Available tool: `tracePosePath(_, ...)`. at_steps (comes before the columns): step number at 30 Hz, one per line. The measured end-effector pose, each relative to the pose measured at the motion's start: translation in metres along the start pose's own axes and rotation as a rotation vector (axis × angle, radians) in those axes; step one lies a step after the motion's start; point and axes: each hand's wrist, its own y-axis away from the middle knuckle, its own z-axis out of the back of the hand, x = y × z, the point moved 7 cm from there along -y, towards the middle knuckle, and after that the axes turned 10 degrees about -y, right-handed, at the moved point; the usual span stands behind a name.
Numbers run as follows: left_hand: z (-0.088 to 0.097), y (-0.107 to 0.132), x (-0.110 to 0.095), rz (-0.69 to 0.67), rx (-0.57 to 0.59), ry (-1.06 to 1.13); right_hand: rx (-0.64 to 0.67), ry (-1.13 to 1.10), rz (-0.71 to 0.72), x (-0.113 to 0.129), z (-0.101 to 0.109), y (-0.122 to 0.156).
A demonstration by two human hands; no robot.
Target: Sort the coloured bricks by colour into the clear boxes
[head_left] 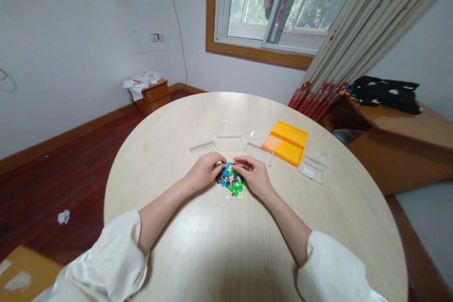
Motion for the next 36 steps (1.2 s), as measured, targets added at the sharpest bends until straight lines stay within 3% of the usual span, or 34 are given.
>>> tracePosePath(7,0.007,0.000,-0.004,-0.040,-0.074,0.034,0.006,0.069,0.038,0.005,0.000,0.000)
tracePosePath(12,0.020,0.000,0.015,0.066,-0.234,-0.067,-0.009,0.133,0.052,0.008,0.001,0.001)
tracePosePath(17,0.029,0.001,0.032,0.165,-0.302,-0.183,-0.015,0.144,0.052,0.007,0.001,0.001)
tracePosePath(21,0.024,0.001,0.017,0.037,-0.259,-0.131,-0.010,0.063,0.027,0.005,-0.001,0.001)
tracePosePath(26,0.004,0.003,-0.016,-0.205,-0.066,-0.049,0.020,-0.006,0.031,0.008,-0.006,0.003)
tracePosePath(33,-0.001,0.003,-0.019,-0.190,-0.018,-0.039,0.117,0.033,0.053,0.013,-0.013,0.006)
tracePosePath(36,0.006,0.001,-0.011,-0.139,-0.065,-0.056,0.127,0.144,0.103,0.016,-0.014,0.007)
